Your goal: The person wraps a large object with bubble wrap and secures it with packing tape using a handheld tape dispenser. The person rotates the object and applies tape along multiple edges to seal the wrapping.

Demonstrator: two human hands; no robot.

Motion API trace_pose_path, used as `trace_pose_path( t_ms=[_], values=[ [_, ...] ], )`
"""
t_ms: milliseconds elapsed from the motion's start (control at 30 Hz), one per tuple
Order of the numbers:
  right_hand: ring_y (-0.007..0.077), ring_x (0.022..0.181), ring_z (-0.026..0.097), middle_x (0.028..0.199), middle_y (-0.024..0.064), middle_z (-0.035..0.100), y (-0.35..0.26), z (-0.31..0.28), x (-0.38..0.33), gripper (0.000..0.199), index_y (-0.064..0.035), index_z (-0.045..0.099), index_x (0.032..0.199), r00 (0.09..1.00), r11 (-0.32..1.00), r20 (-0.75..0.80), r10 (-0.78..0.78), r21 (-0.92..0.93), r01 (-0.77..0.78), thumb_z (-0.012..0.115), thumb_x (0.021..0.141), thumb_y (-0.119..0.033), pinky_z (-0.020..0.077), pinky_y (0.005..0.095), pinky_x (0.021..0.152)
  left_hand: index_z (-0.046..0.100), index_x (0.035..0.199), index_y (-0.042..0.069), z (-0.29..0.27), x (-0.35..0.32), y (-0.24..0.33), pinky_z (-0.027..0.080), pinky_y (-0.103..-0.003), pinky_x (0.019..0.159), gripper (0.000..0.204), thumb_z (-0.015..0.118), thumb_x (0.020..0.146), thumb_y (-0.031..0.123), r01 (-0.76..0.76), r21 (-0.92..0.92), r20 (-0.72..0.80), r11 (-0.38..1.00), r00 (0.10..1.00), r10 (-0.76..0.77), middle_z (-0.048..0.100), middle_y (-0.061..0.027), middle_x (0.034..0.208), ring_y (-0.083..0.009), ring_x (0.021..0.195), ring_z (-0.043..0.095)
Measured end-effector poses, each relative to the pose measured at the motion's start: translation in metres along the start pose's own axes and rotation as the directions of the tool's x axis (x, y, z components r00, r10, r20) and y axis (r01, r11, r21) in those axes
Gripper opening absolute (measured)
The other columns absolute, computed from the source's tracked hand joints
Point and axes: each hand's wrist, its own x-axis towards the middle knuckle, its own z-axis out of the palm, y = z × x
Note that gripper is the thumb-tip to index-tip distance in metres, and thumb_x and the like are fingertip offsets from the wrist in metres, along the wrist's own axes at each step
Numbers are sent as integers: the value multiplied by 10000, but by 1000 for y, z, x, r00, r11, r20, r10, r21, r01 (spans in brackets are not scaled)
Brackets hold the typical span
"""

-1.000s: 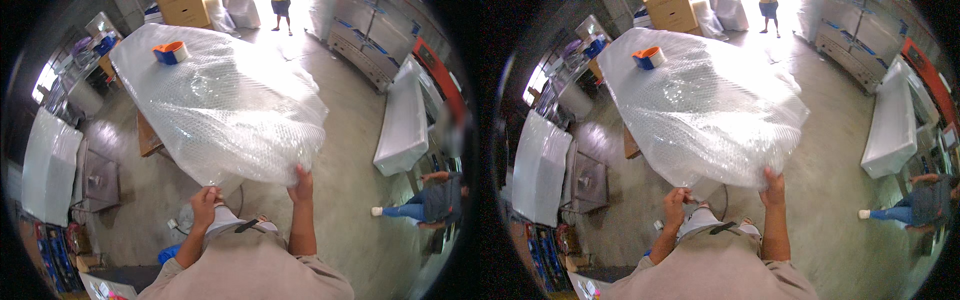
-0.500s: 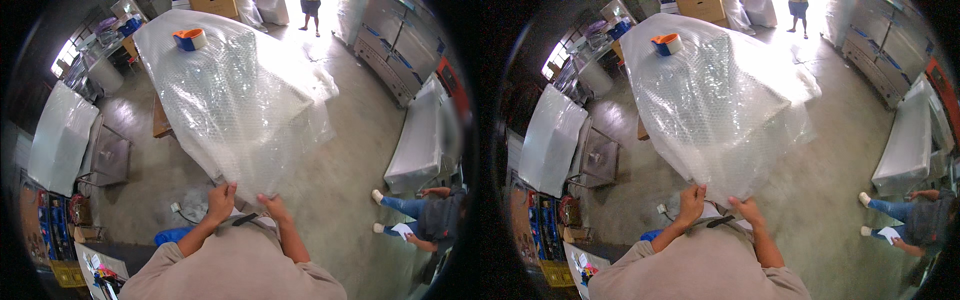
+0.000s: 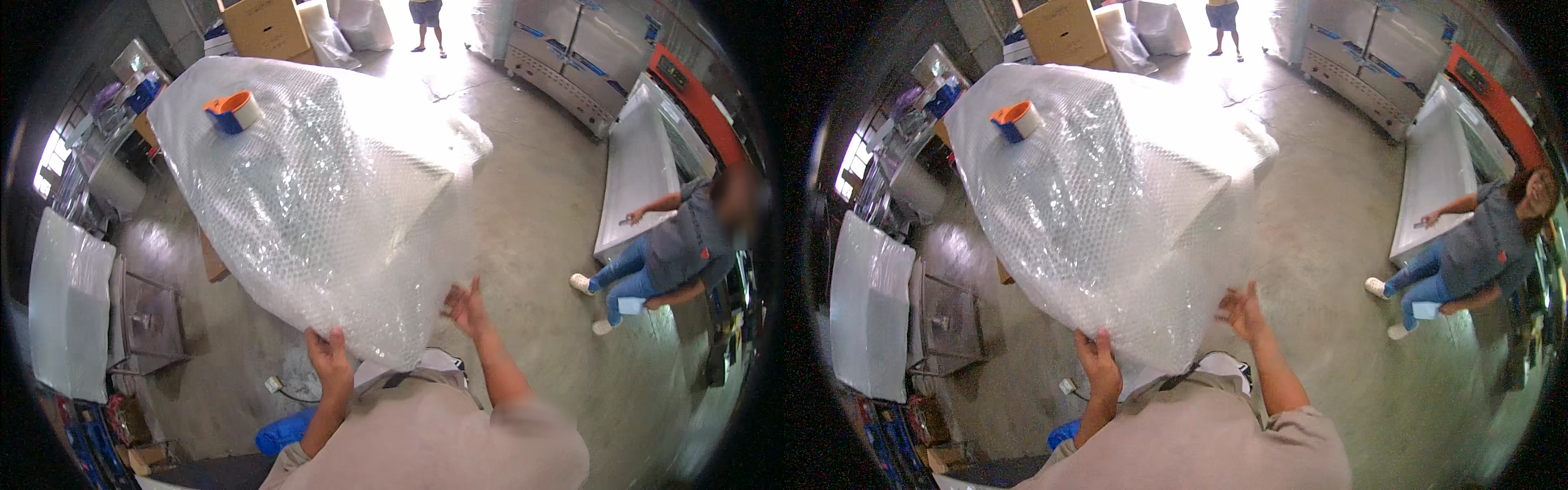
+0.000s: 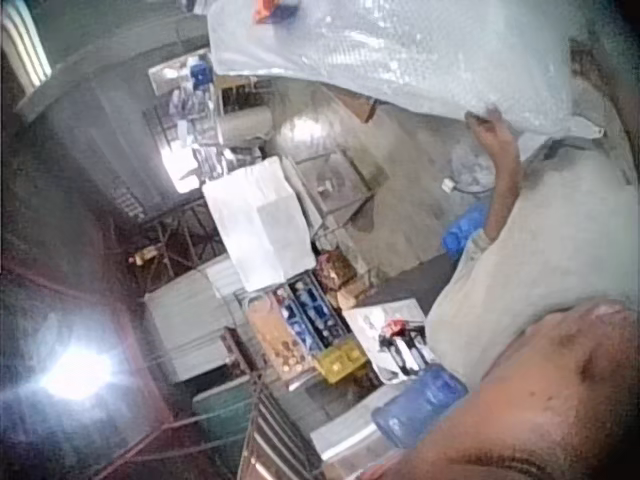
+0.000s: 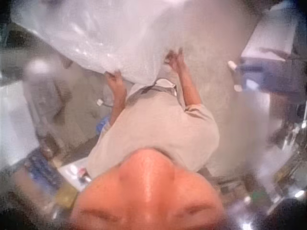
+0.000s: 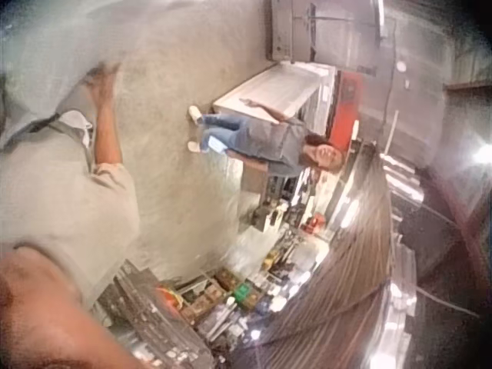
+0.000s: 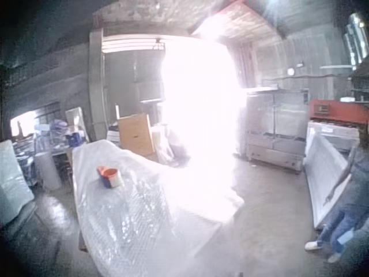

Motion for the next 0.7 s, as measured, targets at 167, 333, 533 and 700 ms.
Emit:
trace_pose_path(
  t_ms=[167, 333, 533, 700],
  values=[
    [493, 1508, 184, 1660, 317, 35, -121, -2, 96, 1227, -75, 35, 1644, 962, 991, -248, -110, 51, 126, 479, 836, -884, 154, 649, 1209, 330, 1498, -1, -4, -6, -29, 363, -431, 1129, 623, 643, 1019, 245, 4, -248, -24, 969, 1000, -10, 483, -167, 1432, -276, 1299, 482],
    [327, 1405, 460, 1529, 219, 468, -152, -3, 170, 844, -37, 369, 1558, 973, 974, 84, -214, -63, 219, 558, 983, -625, 363, 530, 1172, 389, 1484, 17, 25, -7, -5, 375, -445, 1133, 596, 647, 1014, 278, 110, -781, -24, 615, 979, -205, 534, -159, 1403, -290, 1281, 521],
    [270, 1182, 645, 1332, 156, 628, -198, -35, 150, 404, -22, 535, 1367, 854, 860, 102, -510, 67, 506, 602, 1043, -253, 576, 421, 968, 492, 1378, 28, 67, -27, 20, 442, -391, 1047, 488, 633, 1026, 335, -176, -391, -328, 903, 944, 42, 596, -106, 1326, -255, 1206, 572],
    [264, 1074, 659, 1230, 145, 655, -195, -34, 156, 506, -12, 487, 1388, 815, 856, -272, -511, -252, 452, 671, 1010, -295, 574, 386, 891, 492, 1319, -24, 70, -12, -42, 444, -372, 1001, 552, 588, 1040, 443, 171, 267, -671, 948, 740, 55, 614, -161, 1251, -272, 1164, 585]
  ],
)
